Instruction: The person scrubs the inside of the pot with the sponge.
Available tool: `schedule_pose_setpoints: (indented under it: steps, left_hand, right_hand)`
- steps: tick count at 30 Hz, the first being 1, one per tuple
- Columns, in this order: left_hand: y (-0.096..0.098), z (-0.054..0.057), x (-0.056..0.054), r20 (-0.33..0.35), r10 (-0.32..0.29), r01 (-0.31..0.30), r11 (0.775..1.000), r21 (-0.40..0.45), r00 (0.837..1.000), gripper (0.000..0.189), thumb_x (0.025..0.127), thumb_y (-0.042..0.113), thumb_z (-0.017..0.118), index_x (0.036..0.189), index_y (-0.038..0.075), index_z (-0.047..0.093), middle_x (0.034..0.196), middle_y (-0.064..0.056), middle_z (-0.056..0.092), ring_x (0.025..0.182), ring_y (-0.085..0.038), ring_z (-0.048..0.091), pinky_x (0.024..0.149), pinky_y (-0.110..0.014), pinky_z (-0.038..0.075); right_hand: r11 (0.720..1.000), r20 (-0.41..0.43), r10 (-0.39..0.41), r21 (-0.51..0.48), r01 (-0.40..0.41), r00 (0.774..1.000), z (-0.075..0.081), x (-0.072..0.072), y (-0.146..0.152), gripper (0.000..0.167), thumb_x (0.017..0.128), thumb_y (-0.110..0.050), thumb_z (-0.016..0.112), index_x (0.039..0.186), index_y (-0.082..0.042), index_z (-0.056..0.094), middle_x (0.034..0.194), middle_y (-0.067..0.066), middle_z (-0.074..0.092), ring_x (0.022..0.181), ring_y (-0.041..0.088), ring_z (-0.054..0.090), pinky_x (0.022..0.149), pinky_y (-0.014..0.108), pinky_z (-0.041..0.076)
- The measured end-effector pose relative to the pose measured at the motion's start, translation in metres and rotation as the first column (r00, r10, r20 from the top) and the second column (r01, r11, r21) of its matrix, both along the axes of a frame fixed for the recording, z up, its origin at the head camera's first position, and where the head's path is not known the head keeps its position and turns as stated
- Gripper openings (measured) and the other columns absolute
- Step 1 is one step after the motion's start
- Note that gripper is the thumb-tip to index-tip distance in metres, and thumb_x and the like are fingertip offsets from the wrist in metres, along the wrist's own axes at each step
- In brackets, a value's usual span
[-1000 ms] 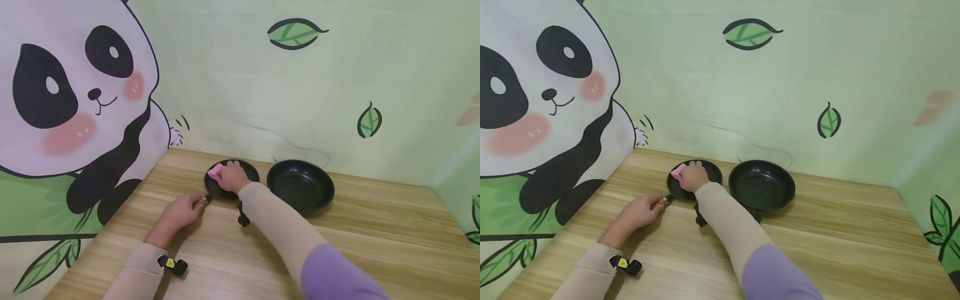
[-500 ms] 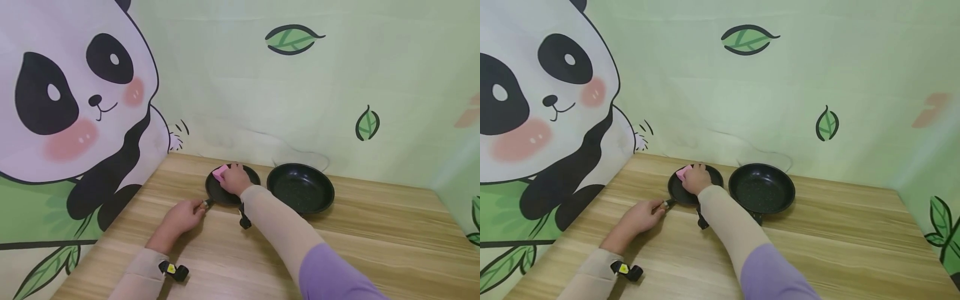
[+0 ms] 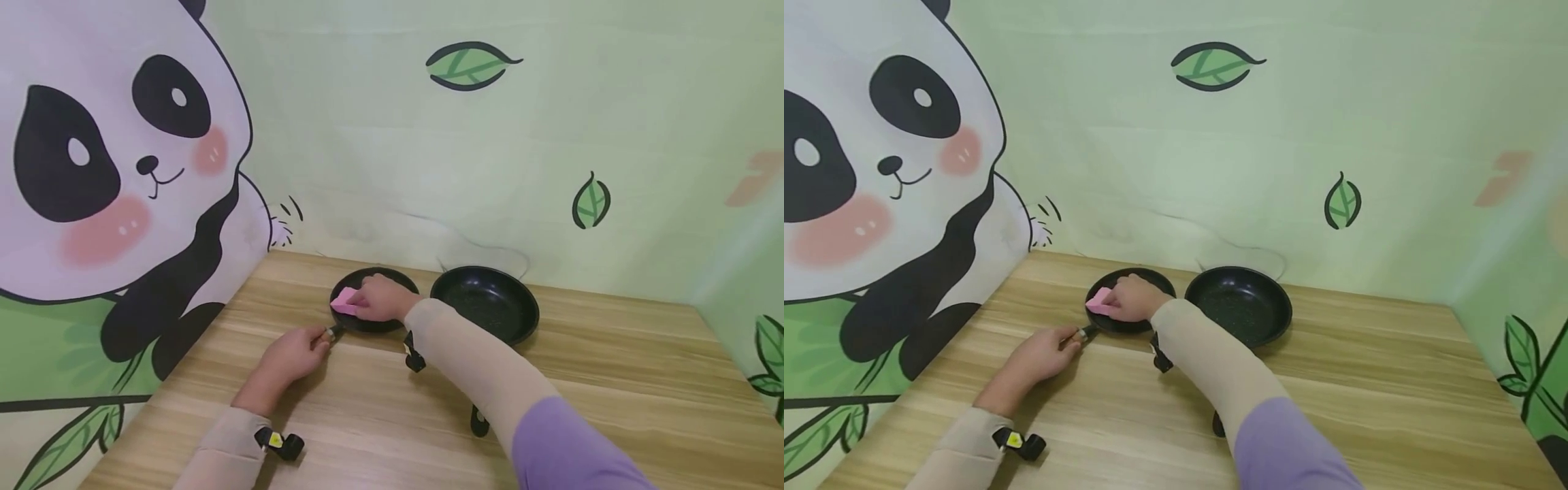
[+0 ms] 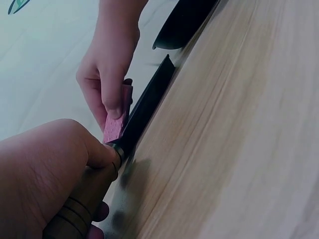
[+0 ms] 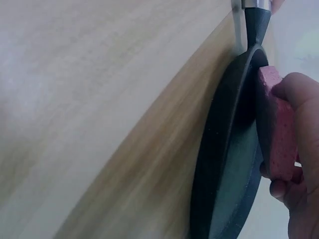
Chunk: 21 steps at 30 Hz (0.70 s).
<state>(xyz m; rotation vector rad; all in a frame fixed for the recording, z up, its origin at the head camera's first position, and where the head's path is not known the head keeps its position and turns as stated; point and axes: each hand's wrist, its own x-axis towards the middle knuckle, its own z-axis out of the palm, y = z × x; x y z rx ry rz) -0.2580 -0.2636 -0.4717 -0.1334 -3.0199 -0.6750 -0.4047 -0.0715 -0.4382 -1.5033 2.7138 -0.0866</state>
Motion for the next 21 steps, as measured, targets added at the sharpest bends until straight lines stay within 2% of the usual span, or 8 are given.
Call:
schedule_pose_setpoints:
  steps: [5,8,11,14,18,19,21]
  left_hand:
    - [-0.001,-0.005,-0.001,0.007,0.004,-0.004,1.000,0.004,1.000,0.011,0.098,0.025,0.061,0.097,0.015,0.065,0.084,-0.005,0.061,0.074,-0.023,0.053,0.069,-0.041,0.047]
    - [0.000,-0.007,0.000,0.003,0.003,-0.003,1.000,0.010,1.000,0.010,0.098,0.025,0.061,0.097,0.015,0.066,0.084,-0.005,0.061,0.074,-0.022,0.053,0.070,-0.042,0.048]
    - [0.002,-0.007,0.002,-0.008,-0.012,0.012,1.000,0.015,1.000,0.010,0.097,0.024,0.061,0.096,0.015,0.065,0.082,-0.004,0.061,0.073,-0.022,0.053,0.069,-0.043,0.049]
    - [0.003,-0.006,0.002,-0.019,-0.018,0.018,1.000,0.015,1.000,0.010,0.097,0.024,0.061,0.095,0.015,0.065,0.082,-0.004,0.061,0.073,-0.022,0.053,0.069,-0.044,0.049]
    - [0.003,-0.003,0.002,-0.019,0.002,-0.002,1.000,0.006,1.000,0.013,0.098,0.024,0.061,0.100,0.013,0.068,0.086,-0.005,0.064,0.076,-0.023,0.057,0.072,-0.046,0.050]
    - [0.002,-0.002,0.003,-0.019,0.007,-0.007,1.000,0.003,1.000,0.016,0.098,0.024,0.061,0.104,0.012,0.069,0.089,-0.006,0.066,0.079,-0.023,0.059,0.075,-0.047,0.052]
    - [0.001,-0.001,0.003,-0.009,0.010,-0.010,1.000,0.003,1.000,0.019,0.098,0.024,0.061,0.107,0.010,0.070,0.092,-0.007,0.067,0.082,-0.025,0.061,0.078,-0.049,0.053]
  right_hand:
    - [0.997,-0.022,-0.058,-0.051,0.057,0.998,-0.009,-0.004,-0.004,0.031,0.101,-0.035,0.057,0.124,-0.022,0.074,0.103,-0.005,0.074,0.100,0.017,0.057,0.098,0.035,0.041]
    - [0.982,-0.036,-0.158,-0.106,0.153,0.987,-0.015,-0.004,-0.008,0.034,0.104,-0.040,0.053,0.114,-0.019,0.078,0.099,-0.002,0.075,0.101,0.022,0.059,0.102,0.040,0.041]
    - [0.945,-0.041,-0.298,-0.152,0.289,0.954,-0.019,-0.002,-0.009,0.039,0.105,-0.043,0.051,0.102,-0.016,0.079,0.094,0.003,0.075,0.101,0.026,0.061,0.103,0.044,0.042]
    - [0.906,-0.054,-0.398,-0.180,0.383,0.916,-0.020,0.001,-0.011,0.041,0.105,-0.043,0.051,0.092,-0.015,0.078,0.091,0.007,0.073,0.098,0.029,0.062,0.098,0.045,0.046]
    - [0.889,-0.087,-0.437,-0.188,0.416,0.895,-0.018,0.005,-0.016,0.038,0.103,-0.040,0.055,0.086,-0.013,0.075,0.092,0.011,0.072,0.096,0.031,0.062,0.090,0.044,0.051]
    - [0.893,-0.095,-0.432,-0.182,0.411,0.897,-0.017,0.005,-0.017,0.035,0.102,-0.039,0.056,0.086,-0.013,0.074,0.093,0.011,0.071,0.096,0.030,0.062,0.088,0.044,0.052]
    - [0.915,-0.105,-0.389,-0.158,0.371,0.915,-0.016,0.005,-0.018,0.028,0.101,-0.034,0.059,0.090,-0.014,0.075,0.093,0.009,0.071,0.095,0.028,0.061,0.086,0.041,0.051]
